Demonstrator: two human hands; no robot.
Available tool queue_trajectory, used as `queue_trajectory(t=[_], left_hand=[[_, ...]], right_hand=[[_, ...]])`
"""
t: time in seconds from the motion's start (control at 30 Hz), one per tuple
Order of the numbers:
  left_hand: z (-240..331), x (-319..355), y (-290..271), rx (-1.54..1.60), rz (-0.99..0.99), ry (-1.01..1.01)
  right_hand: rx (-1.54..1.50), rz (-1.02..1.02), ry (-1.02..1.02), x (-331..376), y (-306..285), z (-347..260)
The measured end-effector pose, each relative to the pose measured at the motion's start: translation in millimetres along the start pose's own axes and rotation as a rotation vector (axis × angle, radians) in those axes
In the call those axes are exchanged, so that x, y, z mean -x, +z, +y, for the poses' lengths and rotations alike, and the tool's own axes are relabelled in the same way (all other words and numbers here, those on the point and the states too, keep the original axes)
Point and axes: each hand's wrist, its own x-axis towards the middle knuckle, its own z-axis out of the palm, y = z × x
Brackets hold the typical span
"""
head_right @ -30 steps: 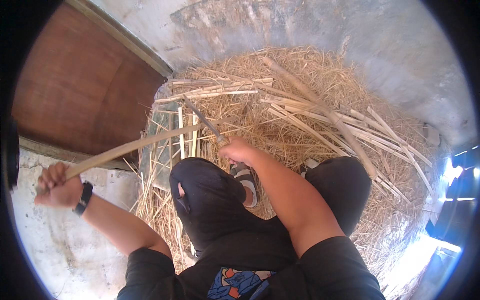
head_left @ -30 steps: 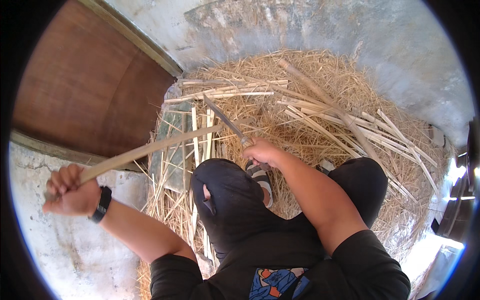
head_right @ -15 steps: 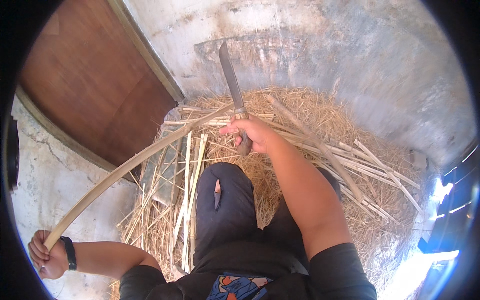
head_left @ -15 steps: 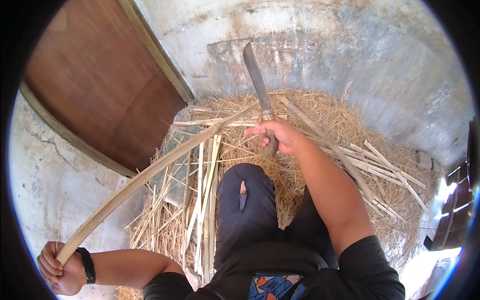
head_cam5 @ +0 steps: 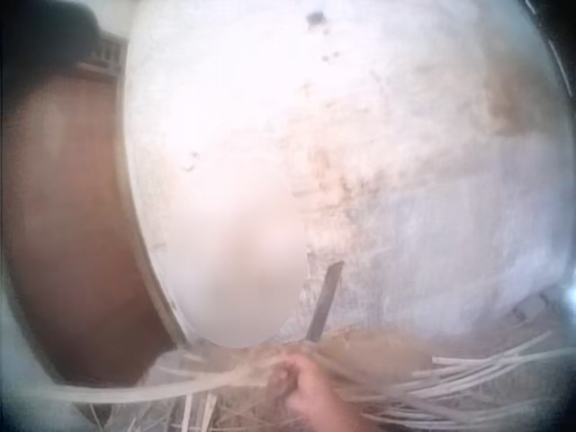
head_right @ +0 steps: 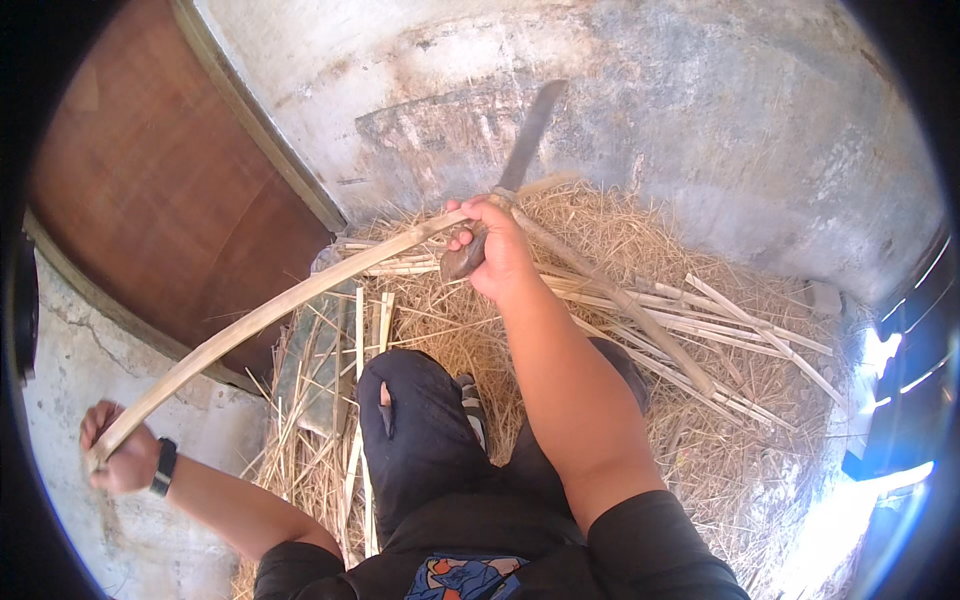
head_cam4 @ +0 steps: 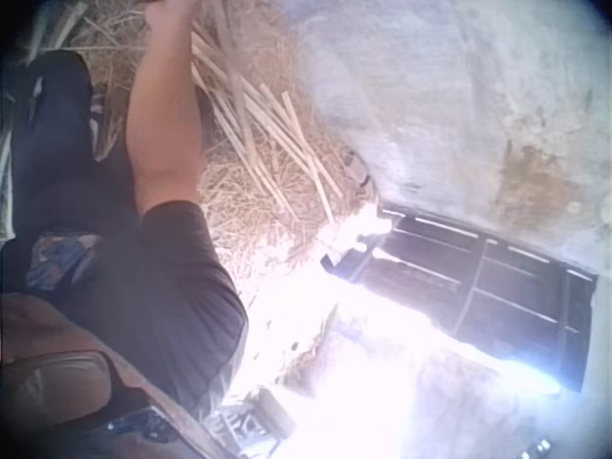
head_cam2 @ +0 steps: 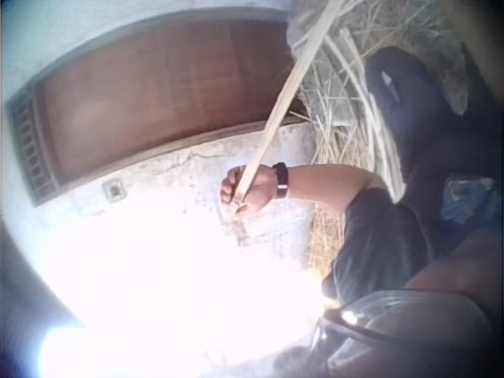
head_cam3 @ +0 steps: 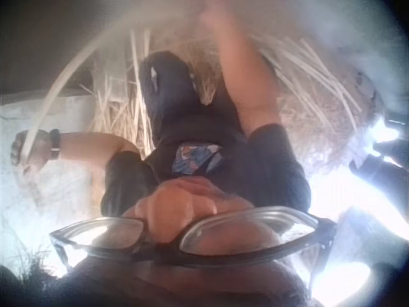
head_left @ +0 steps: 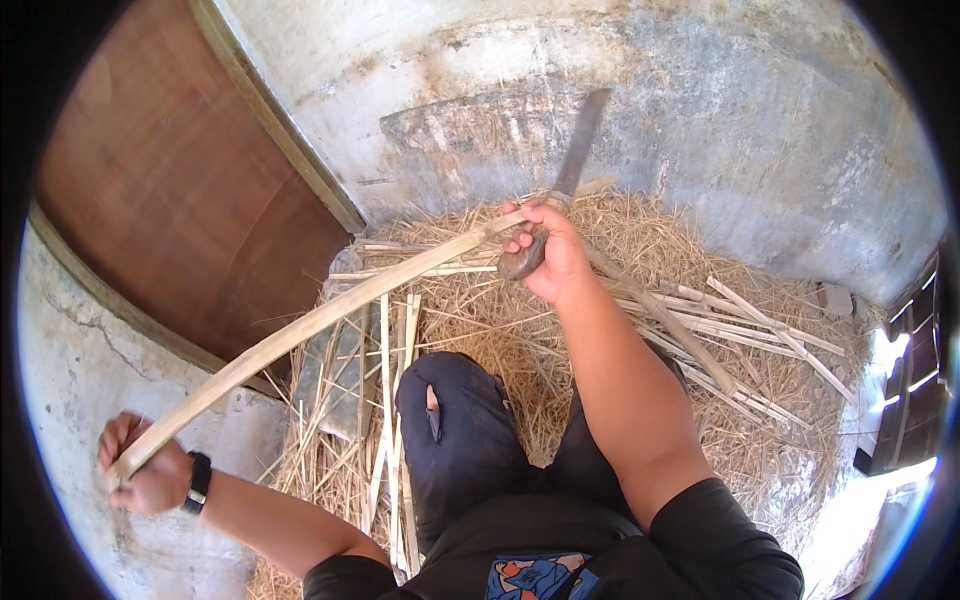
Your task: The person sits on a hay-covered floor and uses a machete to split long bamboo poles into thin strips. They hold the bamboo with one hand and strike it with the machete in the other, repeatedly splitting the material into smaller pieces.
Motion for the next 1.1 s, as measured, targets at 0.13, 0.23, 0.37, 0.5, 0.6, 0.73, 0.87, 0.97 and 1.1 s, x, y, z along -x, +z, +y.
queue_trajectory(t=[0.13, 0.23, 0.37, 0.5, 0.6, 0.73, 0.87, 0.97, 1.1], left_hand=[[-83, 24, -59, -0.519, 0.353, -0.124], [-125, 40, -105, -0.871, 0.563, -0.272], [-188, 109, -46, -1.509, 0.122, 0.337], [-269, 159, 49, -1.207, -0.898, -0.206], [-331, 192, 54, -1.123, -1.191, -0.273], [-359, 223, 20, -1.008, -1.214, -0.534], [-373, 235, 1, -0.86, -1.102, -1.156], [-377, 234, -7, -0.82, -1.027, -1.171], [-373, 224, -30, -0.936, -0.95, -0.984]], right_hand=[[-0.034, 0.189, -0.147, -4, -5, -20], [-0.023, 0.239, -0.24, -8, -14, -31], [0.081, 0.273, -0.4, -4, -27, -56], [0.28, 0.306, -0.544, 5, -30, -70], [0.505, 0.22, -0.645, 0, -34, -62], [0.617, 0.081, -0.591, 2, -16, -33], [0.59, -0.014, -0.537, -3, 10, -10], [0.584, -0.009, -0.53, -14, 19, -2], [0.832, 0.283, -0.596, -17, 36, 0]])
